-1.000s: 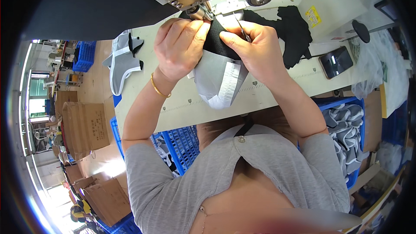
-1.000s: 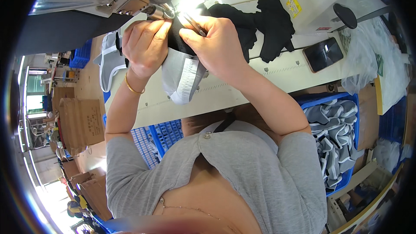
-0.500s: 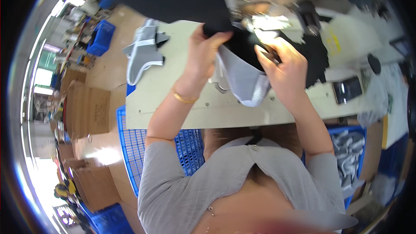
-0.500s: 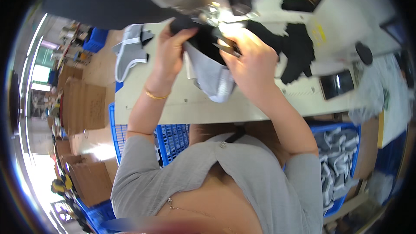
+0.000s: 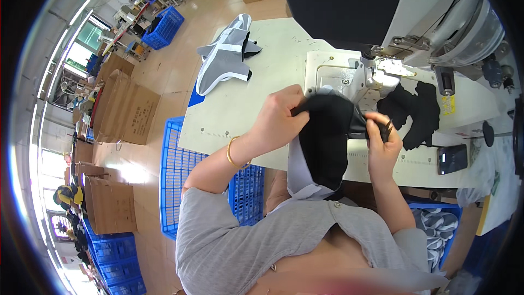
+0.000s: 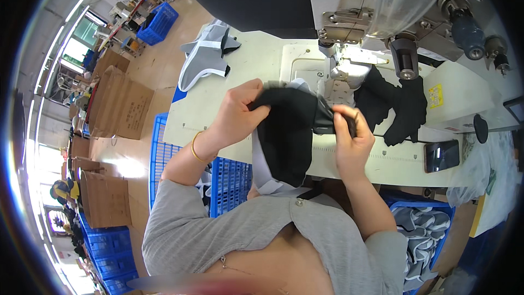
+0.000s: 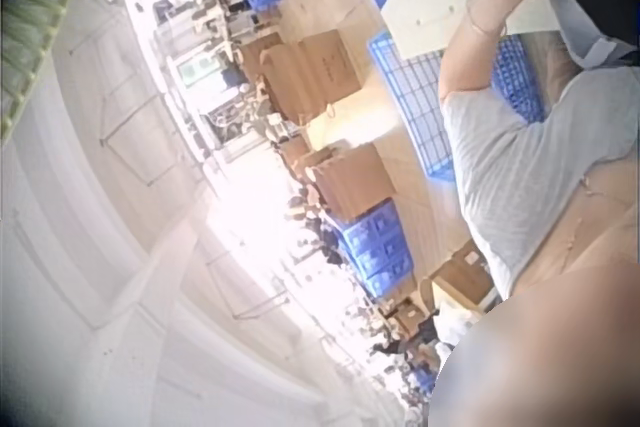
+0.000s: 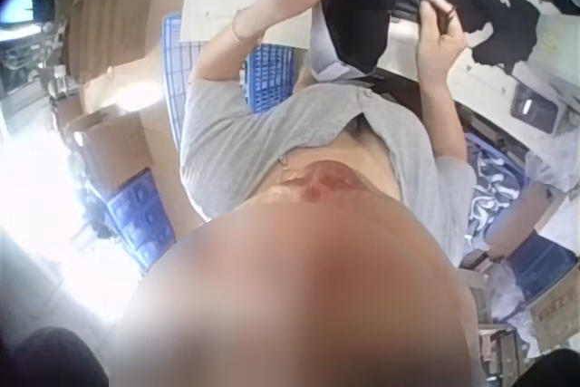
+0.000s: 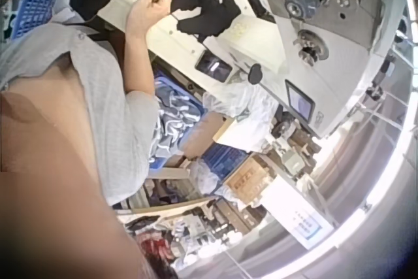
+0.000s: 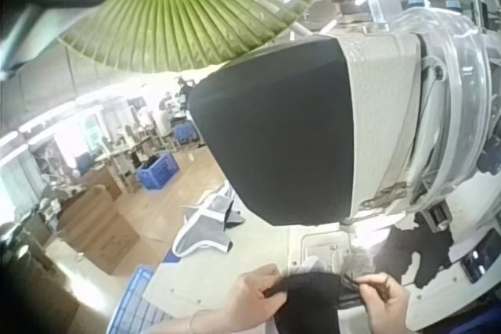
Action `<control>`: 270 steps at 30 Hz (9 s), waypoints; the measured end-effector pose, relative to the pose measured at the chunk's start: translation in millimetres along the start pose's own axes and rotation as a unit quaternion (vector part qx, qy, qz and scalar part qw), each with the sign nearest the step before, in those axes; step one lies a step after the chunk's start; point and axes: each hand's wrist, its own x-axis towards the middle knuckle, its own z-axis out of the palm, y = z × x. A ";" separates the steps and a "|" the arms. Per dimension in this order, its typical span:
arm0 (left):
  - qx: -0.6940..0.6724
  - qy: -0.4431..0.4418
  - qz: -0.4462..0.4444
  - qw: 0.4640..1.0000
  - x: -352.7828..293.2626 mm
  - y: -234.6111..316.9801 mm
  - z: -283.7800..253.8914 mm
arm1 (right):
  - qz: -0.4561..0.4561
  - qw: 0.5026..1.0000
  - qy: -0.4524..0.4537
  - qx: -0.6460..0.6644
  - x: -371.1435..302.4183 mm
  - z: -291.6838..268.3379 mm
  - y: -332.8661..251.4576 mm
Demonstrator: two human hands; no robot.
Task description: Stitching and trimming black fabric shoe components using an industrial sewing machine.
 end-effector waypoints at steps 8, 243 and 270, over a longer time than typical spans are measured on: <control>0.230 -0.076 0.082 0.967 -16.9 -1.2 42.0 | -0.161 0.956 -0.128 -0.211 -19.9 9.3 -30.1; 0.229 0.064 0.434 0.869 55.1 8.7 56.0 | 0.114 0.952 -0.054 0.279 22.7 10.7 -32.6; 0.240 0.082 0.437 0.863 83.9 3.5 52.1 | 0.151 0.926 -0.046 0.342 24.4 27.6 -51.4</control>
